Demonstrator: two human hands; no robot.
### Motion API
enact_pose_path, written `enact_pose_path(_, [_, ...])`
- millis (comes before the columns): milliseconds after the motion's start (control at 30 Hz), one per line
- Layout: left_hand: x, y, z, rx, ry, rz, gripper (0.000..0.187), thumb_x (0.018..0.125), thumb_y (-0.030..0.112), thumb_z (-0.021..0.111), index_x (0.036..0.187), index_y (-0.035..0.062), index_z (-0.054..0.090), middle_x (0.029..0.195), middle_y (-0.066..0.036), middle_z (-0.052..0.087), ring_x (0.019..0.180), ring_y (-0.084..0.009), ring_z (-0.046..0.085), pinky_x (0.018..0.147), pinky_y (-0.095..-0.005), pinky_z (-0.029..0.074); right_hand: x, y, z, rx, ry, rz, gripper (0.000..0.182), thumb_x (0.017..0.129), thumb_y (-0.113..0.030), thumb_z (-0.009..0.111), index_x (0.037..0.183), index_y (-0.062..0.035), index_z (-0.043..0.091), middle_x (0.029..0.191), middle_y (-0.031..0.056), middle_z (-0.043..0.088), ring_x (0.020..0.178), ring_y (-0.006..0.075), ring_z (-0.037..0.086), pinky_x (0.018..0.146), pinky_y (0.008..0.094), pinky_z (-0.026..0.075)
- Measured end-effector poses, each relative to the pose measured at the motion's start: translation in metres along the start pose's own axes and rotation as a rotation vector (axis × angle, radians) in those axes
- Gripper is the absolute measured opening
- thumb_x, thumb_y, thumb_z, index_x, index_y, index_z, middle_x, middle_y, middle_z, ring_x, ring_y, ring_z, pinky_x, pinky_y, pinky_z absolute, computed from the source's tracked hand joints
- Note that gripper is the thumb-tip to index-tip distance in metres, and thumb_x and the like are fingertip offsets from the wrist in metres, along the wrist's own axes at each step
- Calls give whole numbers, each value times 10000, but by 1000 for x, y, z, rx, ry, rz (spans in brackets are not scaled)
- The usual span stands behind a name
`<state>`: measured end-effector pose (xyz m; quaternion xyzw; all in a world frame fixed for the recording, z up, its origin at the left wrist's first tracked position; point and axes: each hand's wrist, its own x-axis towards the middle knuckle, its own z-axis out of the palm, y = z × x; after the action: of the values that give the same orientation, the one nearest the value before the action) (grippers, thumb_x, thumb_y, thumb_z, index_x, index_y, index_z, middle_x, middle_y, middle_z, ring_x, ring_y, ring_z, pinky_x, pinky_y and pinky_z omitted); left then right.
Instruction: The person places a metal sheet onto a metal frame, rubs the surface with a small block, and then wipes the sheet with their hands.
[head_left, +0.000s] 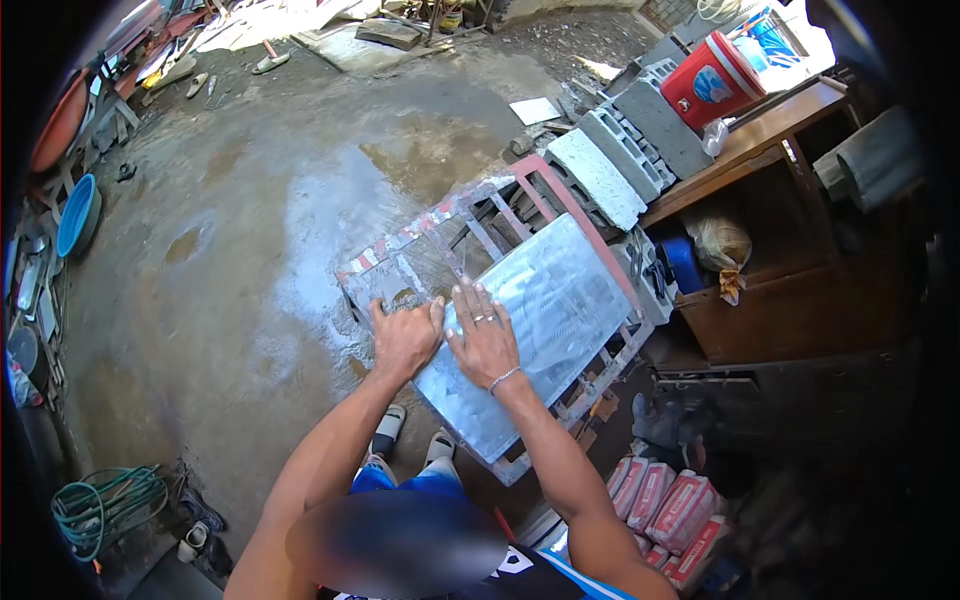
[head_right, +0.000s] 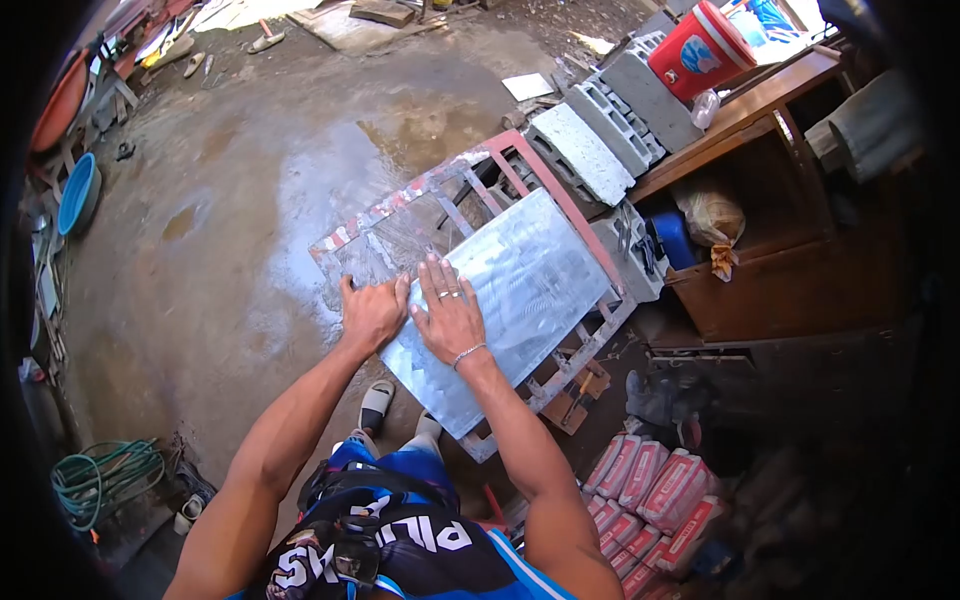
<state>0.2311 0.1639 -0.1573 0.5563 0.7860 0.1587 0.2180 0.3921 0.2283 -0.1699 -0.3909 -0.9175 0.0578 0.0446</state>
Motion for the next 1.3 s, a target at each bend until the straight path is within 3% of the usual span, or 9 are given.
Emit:
enact_pose_path(33, [-1,1,-1,-7,11,5,559,1087,402,288,1057,107,761,716,-214,706,719,-378,721,1104,-623,238,-4,0,-3,13,-61,-23,686,1034,-427,433,1605,-83,267,1677,123,244,1534,316,255,1220,500,221])
enact_pose_path(200, [-1,3,-4,-1,-7,-14,561,1086,411,285,1070,107,757,699,-209,700,723,-377,721,1103,-625,240,70,92,4,-51,138,303,633,1032,-376,412,1593,-101,312,1667,109,279,1535,288,257,1212,492,223])
enact_pose_path(300, [-1,2,-2,4,-23,-24,561,1085,412,286,1071,104,755,687,-204,696,725,-377,721,1100,-626,245,81,98,7,-54,161,367,603,1030,-352,395,1573,-92,355,1655,104,308,1527,290,276,1207,482,233])
enact_pose_path(633, [-4,3,1,-2,20,-26,554,1077,424,311,1054,109,767,760,-220,717,773,-391,718,1091,-623,267,-31,6,11,-1,196,122,615,982,-277,515,1545,-61,395,1604,160,385,1484,339,356,1182,474,300])
enact_pose_path(800, [-3,2,4,4,60,-16,547,1076,433,314,1073,132,770,832,-214,733,845,-402,713,1090,-625,272,-74,1,3,485,268,89,779,931,-310,660,1573,-31,319,1612,208,341,1490,392,325,1162,499,324])
enact_pose_path(1000, [0,-1,10,70,36,-22,556,1074,433,290,1106,115,747,891,-219,739,882,-405,711,1079,-620,294,-92,-3,2,326,257,177,847,918,-364,685,1601,-77,276,1653,197,254,1515,369,270,1172,541,234])
enact_pose_path(1033, [1,-1,11,92,37,-20,558,1073,432,288,1105,114,745,898,-220,739,886,-405,711,1079,-621,295,-91,-6,5,321,232,180,762,937,-368,659,1591,-152,335,1647,147,299,1515,340,272,1169,565,191])
enact_pose_path(1167, [-2,2,10,78,63,-32,597,1070,443,286,1045,68,750,906,-232,736,893,-413,707,1087,-618,290,-85,-13,14,168,185,220,558,980,-351,591,1513,-230,480,1620,79,369,1496,321,310,1156,602,195])
enact_pose_path(1300, [-1,4,6,46,28,-53,639,1067,454,272,1028,51,766,931,-245,738,930,-417,712,1112,-642,251,-86,-30,14,37,173,247,528,991,-296,576,1507,-222,490,1602,91,403,1493,305,330,1153,593,226])
